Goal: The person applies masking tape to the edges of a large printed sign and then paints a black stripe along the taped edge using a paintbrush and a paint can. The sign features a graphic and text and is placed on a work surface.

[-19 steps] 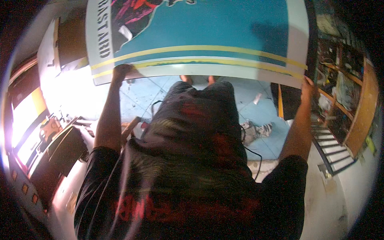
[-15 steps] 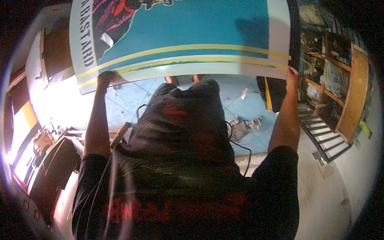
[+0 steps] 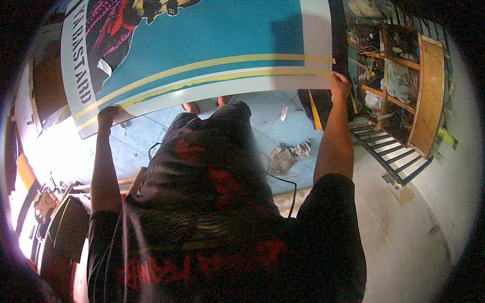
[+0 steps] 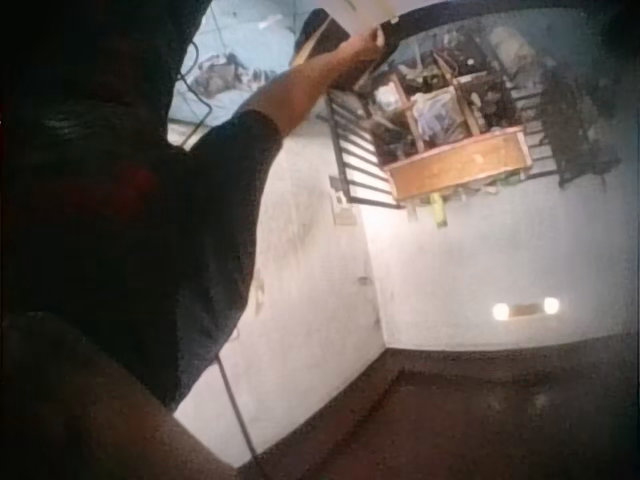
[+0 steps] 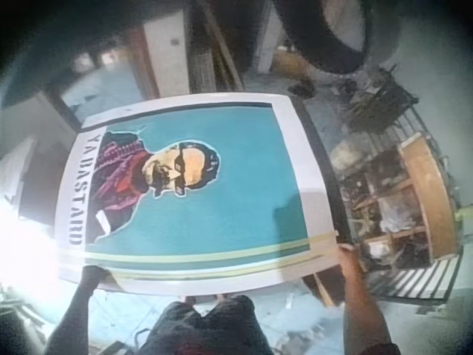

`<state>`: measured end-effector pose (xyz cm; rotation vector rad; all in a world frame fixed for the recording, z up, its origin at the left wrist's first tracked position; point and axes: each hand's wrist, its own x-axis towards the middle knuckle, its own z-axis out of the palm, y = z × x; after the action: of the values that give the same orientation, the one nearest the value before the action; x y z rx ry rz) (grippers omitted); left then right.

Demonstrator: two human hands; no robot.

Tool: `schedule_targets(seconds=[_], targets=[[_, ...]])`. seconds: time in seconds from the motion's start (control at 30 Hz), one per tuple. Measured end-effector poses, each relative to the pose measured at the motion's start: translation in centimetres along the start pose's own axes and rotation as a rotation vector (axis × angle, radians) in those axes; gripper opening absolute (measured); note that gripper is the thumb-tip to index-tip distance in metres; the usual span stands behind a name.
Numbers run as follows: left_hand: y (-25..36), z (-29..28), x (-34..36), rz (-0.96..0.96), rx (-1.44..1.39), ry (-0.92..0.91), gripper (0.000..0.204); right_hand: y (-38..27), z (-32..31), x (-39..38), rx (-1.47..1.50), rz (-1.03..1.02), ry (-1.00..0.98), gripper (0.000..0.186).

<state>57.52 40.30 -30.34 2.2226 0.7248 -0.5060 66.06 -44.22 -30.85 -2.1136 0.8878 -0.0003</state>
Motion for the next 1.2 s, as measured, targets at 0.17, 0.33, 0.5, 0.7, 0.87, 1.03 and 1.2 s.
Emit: schedule_targets(seconds=[0.17, 0.33, 0.5, 0.7, 0.87, 1.03, 1.2], targets=[[-0.2, -0.1, -0.1, 0.012, 0.007, 0.01, 0.025, -0.6, 0.2, -0.4, 0.067, 0.03, -0.008, 0.022], [0.7, 0.1, 0.0, 0.005, -0.007, 0.0, 0.023, 0.8, -0.1, 0.3, 0.024, -0.032, 0.037, 0.021], [-0.4, 0.1, 0.1, 0.005, -0.094, 0.012, 0.023, 0.7, 0.4, 0.3, -0.007, -0.054, 0.058, 0.019], [0.0, 0.2, -0.1, -0.005, -0.082, 0.014, 0.025, 0.5, 0.5, 0.0, 0.0, -0.003, 0.099, 0.018], [0.1, 0.1, 0.1, -0.041, -0.102, -0.011, 0.023, 1.6, 0.6, 1.0, -0.017, 0.003, 0.101, 0.018], [0.9, 0.2, -0.2, -0.035, -0.105, -0.031, 0.022, 2.0, 0.3, 1.4, 0.02, -0.014, 0.087, 0.019], [0.5, 0.0, -0.1, -0.02, -0.072, -0.016, 0.023, 0.3, 0.9, 0.2, -0.028, -0.004, 0.125, 0.019]])
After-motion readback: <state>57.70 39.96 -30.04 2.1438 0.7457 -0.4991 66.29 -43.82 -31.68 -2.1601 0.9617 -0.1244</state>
